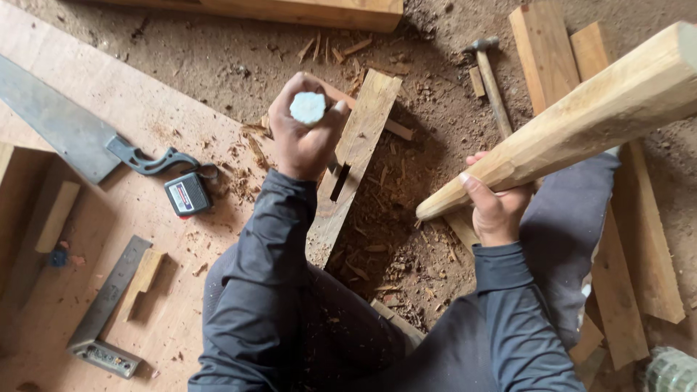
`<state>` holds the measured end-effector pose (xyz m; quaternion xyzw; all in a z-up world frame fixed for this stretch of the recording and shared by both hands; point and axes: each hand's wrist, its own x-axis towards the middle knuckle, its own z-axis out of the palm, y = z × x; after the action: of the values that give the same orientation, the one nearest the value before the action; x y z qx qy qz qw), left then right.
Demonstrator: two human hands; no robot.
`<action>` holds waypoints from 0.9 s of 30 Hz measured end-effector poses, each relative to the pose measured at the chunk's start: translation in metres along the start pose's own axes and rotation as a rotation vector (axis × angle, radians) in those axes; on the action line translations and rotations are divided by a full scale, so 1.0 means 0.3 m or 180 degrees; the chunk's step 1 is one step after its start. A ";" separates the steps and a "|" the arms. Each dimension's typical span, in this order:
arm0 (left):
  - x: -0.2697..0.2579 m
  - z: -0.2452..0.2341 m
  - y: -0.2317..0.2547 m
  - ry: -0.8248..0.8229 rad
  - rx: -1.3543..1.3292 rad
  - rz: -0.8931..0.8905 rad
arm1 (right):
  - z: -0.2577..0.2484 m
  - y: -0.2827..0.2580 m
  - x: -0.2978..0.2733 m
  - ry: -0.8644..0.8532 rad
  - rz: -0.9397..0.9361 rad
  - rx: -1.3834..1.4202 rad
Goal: The person uses a chisel and a wooden mallet to carve a rectangular mortise into a piece of wood. They repeatedly strike the chisel to remove wood chips, gradually deepening the cut.
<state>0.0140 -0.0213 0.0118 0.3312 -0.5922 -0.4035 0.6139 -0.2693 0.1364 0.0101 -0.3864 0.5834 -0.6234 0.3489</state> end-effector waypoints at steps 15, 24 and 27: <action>0.020 0.045 0.082 -0.1357 -0.0544 -0.0707 | 0.028 -0.036 -0.008 -0.0015 0.0014 0.0157; -0.029 0.012 0.153 -0.0887 -0.0264 -0.0311 | 0.036 -0.037 -0.067 -0.0242 -0.0337 -0.0635; -0.043 0.026 0.149 -0.0982 -0.0256 -0.0394 | 0.046 -0.067 -0.093 -0.0157 -0.0068 -0.0240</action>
<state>0.0112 0.0110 0.0460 0.2763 -0.6412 -0.5100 0.5024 -0.2439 0.1563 0.0284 -0.4208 0.5935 -0.5949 0.3418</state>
